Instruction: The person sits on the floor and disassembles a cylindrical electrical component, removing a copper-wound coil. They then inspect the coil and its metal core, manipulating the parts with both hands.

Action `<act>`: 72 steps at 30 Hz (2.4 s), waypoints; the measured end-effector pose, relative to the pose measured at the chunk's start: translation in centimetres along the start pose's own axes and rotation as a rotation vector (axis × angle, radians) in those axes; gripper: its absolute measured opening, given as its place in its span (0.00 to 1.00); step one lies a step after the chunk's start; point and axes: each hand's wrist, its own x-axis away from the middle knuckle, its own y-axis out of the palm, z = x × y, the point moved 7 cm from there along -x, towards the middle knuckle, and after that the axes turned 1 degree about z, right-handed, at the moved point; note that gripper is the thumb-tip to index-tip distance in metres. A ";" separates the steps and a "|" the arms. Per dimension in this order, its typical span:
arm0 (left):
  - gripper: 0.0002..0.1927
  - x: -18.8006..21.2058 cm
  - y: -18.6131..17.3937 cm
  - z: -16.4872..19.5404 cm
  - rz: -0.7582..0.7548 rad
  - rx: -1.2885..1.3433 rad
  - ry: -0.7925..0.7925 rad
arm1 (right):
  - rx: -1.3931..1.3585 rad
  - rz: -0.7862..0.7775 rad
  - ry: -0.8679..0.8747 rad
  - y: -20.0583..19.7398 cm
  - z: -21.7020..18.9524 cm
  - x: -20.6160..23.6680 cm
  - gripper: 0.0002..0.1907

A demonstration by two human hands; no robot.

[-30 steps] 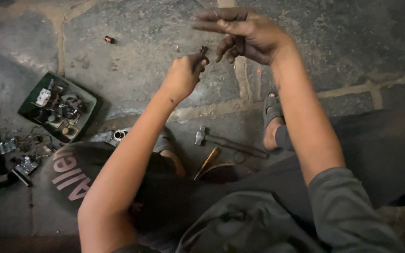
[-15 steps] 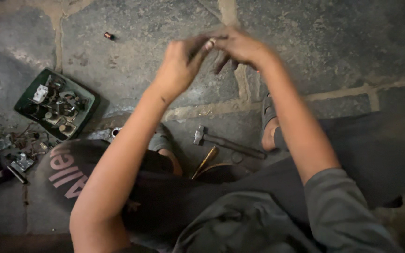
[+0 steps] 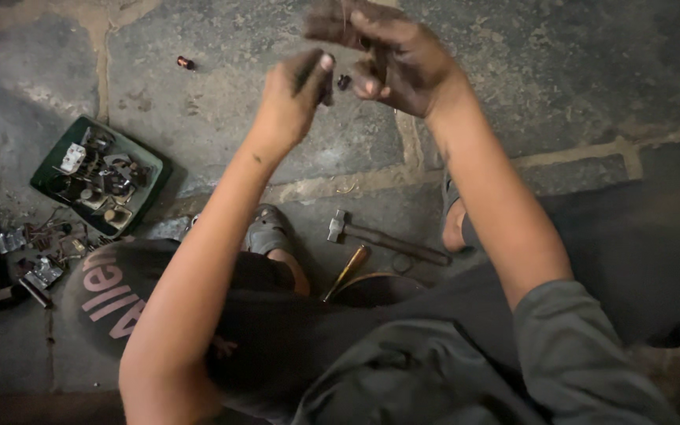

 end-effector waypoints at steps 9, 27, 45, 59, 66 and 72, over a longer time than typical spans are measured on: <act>0.12 0.9 -1.5 5.8 0.099 -0.576 0.224 | 0.851 0.317 0.153 -0.5 0.5 -1.1 0.42; 0.22 -1.7 -5.4 3.3 0.089 -0.067 0.083 | 0.421 -0.362 0.257 5.5 -1.8 0.0 0.69; 0.25 -0.5 -1.0 2.5 -0.041 0.073 -0.225 | 0.434 0.055 -0.012 -1.3 -1.4 0.4 0.62; 0.16 -0.4 -4.0 7.1 0.099 -0.135 0.237 | 0.301 0.014 -0.022 1.4 -2.8 -0.1 0.29; 0.20 -0.5 -3.1 4.8 0.039 0.053 0.223 | 0.372 0.252 0.032 -0.3 -1.9 0.0 0.22; 0.12 -0.5 -4.0 3.5 0.013 0.054 -0.052 | -0.001 0.354 -0.018 -4.3 -2.5 1.1 0.14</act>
